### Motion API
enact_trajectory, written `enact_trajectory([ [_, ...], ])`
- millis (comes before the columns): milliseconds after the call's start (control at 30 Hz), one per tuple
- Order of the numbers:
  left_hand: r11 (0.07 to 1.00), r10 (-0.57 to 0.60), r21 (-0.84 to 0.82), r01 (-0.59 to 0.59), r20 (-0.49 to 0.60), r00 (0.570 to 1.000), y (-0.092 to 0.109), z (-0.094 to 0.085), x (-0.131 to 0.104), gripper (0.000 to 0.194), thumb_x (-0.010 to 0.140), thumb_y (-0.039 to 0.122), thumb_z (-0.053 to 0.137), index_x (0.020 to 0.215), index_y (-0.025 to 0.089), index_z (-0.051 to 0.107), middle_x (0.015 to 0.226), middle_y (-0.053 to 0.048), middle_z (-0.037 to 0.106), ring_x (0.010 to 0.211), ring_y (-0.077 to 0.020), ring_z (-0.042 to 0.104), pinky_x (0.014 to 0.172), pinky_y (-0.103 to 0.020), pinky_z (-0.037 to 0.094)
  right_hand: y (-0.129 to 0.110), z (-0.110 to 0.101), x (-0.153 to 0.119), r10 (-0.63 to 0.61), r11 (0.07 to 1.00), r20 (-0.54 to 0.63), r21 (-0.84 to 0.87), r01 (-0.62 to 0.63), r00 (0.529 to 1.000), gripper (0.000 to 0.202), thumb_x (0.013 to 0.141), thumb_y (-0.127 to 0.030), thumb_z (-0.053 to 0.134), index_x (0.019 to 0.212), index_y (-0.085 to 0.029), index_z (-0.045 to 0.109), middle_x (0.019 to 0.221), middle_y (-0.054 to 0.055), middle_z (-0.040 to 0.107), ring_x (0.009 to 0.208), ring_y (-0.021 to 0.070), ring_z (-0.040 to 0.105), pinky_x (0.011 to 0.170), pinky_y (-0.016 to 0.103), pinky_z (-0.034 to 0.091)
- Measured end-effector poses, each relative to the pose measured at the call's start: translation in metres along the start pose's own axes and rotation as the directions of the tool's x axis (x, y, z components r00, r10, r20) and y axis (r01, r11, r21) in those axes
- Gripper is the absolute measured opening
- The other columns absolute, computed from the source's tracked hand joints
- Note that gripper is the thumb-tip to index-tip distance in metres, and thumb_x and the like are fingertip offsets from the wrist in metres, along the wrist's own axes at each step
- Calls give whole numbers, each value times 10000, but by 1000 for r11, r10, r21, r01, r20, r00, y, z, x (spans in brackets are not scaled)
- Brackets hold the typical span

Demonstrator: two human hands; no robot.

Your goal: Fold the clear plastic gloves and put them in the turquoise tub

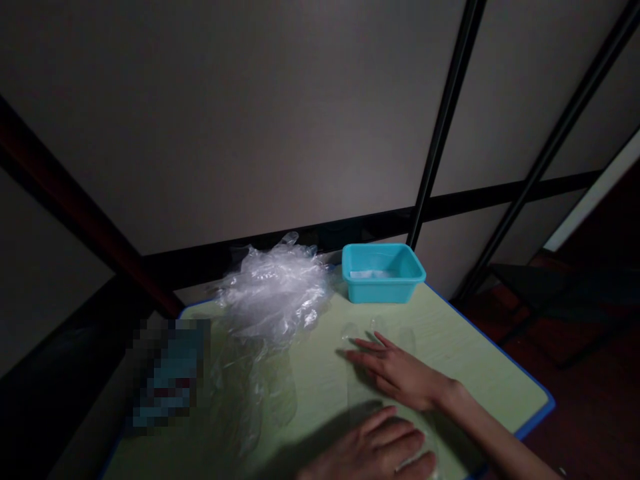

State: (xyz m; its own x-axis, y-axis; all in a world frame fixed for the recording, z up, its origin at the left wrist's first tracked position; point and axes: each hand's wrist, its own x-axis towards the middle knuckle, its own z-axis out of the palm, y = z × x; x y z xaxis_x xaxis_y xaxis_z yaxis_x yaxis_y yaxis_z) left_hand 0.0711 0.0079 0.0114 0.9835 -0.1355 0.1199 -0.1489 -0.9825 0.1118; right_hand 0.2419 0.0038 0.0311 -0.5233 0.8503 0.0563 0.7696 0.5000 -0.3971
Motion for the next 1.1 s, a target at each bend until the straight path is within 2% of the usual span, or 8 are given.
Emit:
enact_trajectory([
  [67,999,-19,-30,20,14,1000,-6,-8,-1,334,942,282,298,1237,148,384,1289,-44,458,1213,-149,348,1032,-275,218,4,-1,-8,25,999,-37,28,-23,999,544,832,-116,329,1361,-180,216,1368,47,349,1277,149,237,1059,406,190],
  [133,986,-157,-57,158,25,987,-19,-17,-5,500,901,390,371,1306,110,288,1380,-82,324,1275,-173,234,1049,-289,189,11,2,-21,139,990,-109,11,-139,984,493,883,-185,294,1366,-140,206,1393,80,290,1280,154,227,1054,387,214],
  [200,938,-345,-28,345,0,938,-37,-20,-9,547,887,323,396,1345,99,198,1422,-94,216,1298,-178,161,1054,-318,176,20,10,-33,255,964,-161,-41,-264,954,498,913,-284,277,1371,-110,187,1409,109,231,1293,185,183,1052,408,207],
  [300,880,-475,29,474,4,880,-63,-13,-12,566,878,301,390,1354,92,166,1438,-101,137,1309,-182,78,1059,-346,143,31,27,-46,342,921,-211,-121,-372,916,574,908,-412,290,1374,-97,172,1417,135,169,1298,224,138,1045,438,201],
  [500,830,-553,114,546,42,832,-78,8,-12,652,856,422,388,1350,54,173,1426,-153,139,1307,-226,65,1050,-406,140,43,45,-45,293,920,-214,-202,-335,932,664,874,-505,322,1384,-136,109,1417,141,145,1297,246,125,1031,478,196],
  [667,776,-622,126,618,-5,783,-75,-2,-20,645,847,390,412,1350,63,176,1433,-148,98,1307,-241,36,1046,-425,135,44,31,-30,247,946,-190,-166,-279,950,663,873,-508,324,1387,-160,92,1423,125,142,1301,236,116,1033,483,179],
  [900,931,-363,-11,365,82,928,-56,-13,-29,727,819,402,497,1373,132,111,1448,-75,80,1313,-174,40,1068,-322,90,25,21,-32,70,989,-114,-120,-84,991,692,880,-474,340,1389,-128,25,1439,108,47,1308,221,58,1061,409,163],
  [1100,938,-304,-122,325,158,939,-46,-6,-28,781,788,463,532,1371,119,142,1440,-102,112,1312,-206,64,1071,-360,71,24,33,-37,59,991,-79,-112,-68,995,749,849,-532,358,1388,-116,46,1433,134,77,1303,255,77,1055,441,148],
])
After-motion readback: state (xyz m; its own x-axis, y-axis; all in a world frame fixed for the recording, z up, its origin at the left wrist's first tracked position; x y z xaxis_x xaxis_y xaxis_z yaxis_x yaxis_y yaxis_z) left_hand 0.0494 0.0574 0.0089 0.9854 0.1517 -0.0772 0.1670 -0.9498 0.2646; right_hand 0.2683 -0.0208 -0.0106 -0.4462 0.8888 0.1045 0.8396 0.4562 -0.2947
